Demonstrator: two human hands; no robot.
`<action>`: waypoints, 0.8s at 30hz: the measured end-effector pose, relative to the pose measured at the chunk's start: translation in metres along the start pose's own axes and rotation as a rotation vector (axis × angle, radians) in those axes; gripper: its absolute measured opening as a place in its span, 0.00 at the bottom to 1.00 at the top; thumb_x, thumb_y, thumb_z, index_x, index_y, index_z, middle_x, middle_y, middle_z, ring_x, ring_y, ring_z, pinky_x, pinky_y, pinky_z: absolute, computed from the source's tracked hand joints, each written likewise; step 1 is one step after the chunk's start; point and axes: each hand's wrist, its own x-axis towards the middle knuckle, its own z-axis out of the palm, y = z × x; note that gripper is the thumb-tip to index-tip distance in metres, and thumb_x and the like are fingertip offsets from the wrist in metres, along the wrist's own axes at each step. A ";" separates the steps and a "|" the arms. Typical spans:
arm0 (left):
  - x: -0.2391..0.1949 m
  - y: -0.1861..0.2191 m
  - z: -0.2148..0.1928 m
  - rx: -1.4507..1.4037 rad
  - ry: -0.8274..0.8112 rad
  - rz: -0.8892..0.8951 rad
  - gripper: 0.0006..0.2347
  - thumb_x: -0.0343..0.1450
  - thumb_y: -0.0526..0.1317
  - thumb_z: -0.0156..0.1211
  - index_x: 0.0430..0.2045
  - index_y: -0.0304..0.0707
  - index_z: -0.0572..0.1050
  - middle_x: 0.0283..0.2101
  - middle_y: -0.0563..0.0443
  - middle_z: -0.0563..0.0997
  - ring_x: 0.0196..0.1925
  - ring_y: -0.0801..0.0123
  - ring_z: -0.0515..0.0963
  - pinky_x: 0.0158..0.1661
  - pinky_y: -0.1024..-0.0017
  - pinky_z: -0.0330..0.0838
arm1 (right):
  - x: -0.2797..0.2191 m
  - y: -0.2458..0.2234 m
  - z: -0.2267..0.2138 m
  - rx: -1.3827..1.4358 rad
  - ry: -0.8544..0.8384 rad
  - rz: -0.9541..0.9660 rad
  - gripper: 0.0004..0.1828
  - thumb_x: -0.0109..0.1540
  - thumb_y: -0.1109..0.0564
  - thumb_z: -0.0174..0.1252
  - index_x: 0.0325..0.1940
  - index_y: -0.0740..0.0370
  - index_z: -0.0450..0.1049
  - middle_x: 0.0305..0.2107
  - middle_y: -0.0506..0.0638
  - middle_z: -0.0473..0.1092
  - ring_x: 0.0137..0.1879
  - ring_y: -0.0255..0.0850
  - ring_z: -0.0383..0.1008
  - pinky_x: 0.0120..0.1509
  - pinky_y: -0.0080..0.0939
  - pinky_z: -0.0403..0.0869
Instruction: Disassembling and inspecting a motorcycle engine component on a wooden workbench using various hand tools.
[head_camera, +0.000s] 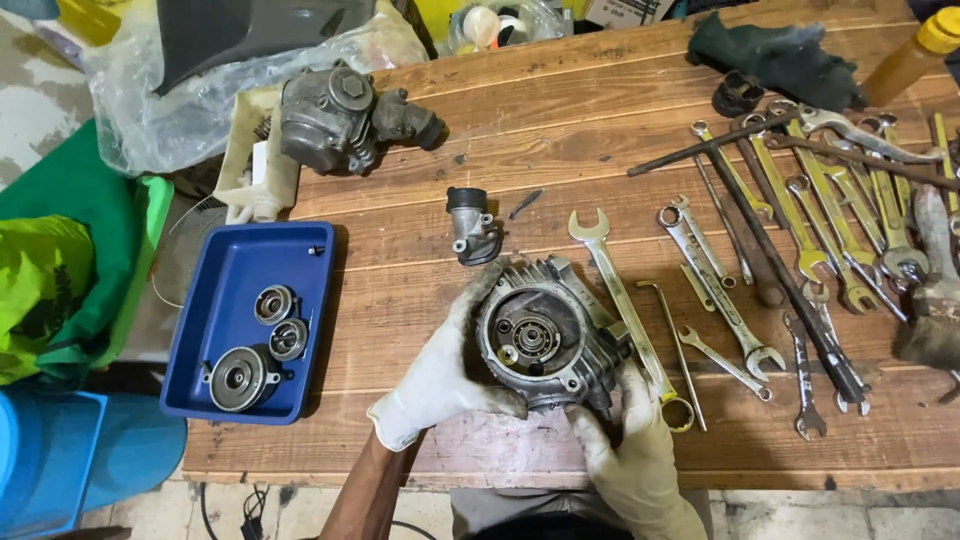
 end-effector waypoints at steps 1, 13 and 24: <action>0.001 0.001 0.000 0.007 -0.011 -0.005 0.58 0.48 0.45 0.80 0.72 0.32 0.45 0.74 0.37 0.60 0.77 0.54 0.59 0.74 0.57 0.48 | -0.003 0.010 0.006 -0.010 0.105 -0.171 0.52 0.53 0.49 0.69 0.75 0.70 0.53 0.62 0.70 0.65 0.67 0.62 0.69 0.72 0.53 0.67; -0.007 -0.032 0.007 -0.031 0.022 -0.044 0.59 0.47 0.45 0.82 0.72 0.28 0.45 0.74 0.36 0.60 0.77 0.56 0.58 0.74 0.60 0.47 | -0.001 0.033 0.013 0.056 0.139 -0.304 0.43 0.58 0.47 0.66 0.73 0.64 0.58 0.55 0.62 0.68 0.61 0.53 0.71 0.68 0.50 0.71; -0.006 -0.028 0.014 -0.100 -0.009 0.103 0.61 0.51 0.51 0.79 0.73 0.29 0.37 0.74 0.36 0.56 0.78 0.52 0.55 0.76 0.56 0.43 | -0.001 0.026 0.008 0.350 0.090 -0.099 0.39 0.57 0.52 0.67 0.69 0.65 0.64 0.44 0.50 0.62 0.48 0.38 0.68 0.60 0.38 0.73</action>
